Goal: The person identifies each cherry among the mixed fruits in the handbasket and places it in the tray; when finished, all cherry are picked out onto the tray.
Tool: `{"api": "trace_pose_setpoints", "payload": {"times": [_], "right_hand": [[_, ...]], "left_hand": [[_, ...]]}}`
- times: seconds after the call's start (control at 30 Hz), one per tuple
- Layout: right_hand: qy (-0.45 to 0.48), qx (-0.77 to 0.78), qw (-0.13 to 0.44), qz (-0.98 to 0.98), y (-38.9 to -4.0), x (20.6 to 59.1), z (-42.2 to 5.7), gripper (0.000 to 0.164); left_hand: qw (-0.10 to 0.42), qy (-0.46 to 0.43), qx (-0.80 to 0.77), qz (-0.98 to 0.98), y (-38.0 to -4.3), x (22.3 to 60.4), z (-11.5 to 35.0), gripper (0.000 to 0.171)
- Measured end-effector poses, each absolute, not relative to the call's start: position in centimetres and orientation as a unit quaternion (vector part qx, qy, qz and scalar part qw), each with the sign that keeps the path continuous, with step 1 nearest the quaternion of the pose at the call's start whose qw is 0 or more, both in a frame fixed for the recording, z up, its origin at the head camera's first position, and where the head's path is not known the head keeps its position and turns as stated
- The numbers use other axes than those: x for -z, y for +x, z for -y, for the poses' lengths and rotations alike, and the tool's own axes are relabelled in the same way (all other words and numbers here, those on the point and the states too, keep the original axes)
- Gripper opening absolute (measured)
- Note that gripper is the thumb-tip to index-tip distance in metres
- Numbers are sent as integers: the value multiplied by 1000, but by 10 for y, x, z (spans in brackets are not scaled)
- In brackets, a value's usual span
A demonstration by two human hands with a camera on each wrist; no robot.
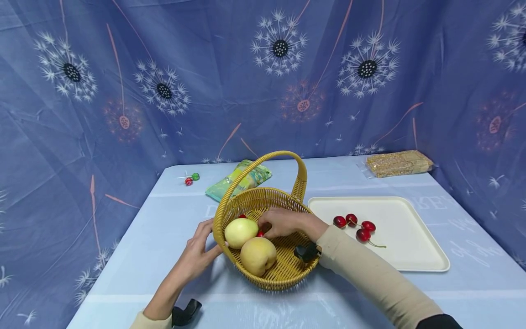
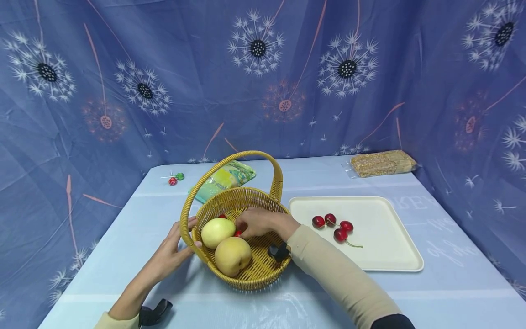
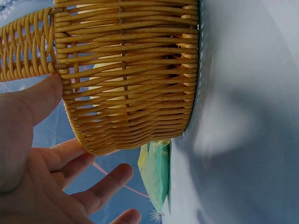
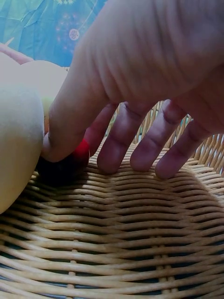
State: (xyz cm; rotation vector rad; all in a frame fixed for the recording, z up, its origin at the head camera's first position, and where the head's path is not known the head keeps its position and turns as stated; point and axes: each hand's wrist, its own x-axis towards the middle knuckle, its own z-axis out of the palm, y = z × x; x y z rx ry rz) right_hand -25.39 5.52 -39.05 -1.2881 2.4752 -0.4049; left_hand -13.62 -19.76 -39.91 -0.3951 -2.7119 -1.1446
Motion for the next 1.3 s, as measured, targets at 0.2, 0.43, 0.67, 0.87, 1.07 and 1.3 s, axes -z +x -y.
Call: {"api": "trace_pose_setpoints", "payload": {"times": [0.2,0.43,0.67,0.87,1.07,1.3], "right_hand": [[-447,134,153,-871,-254,393,-55,11],[-407,149,137,-891,-255,389,-58,14],[-375,202,102,-899,-260,383,-60,9],[-394,180,140,-890,-261,382,-62,32],[-402,112,184,-890,-258,374,-69,40],[-374,82,249,-890,-254,362,-74,31]], "left_hand": [[84,-131,384,910,-136,400,198,56],[76,-122,381,913,-136,401,197,55],[68,-114,377,917,-136,399,196,53],[63,-111,377,917,-136,398,195,54],[60,-108,377,918,-137,398,195,53],[66,-111,375,918,-138,397,197,55]]}}
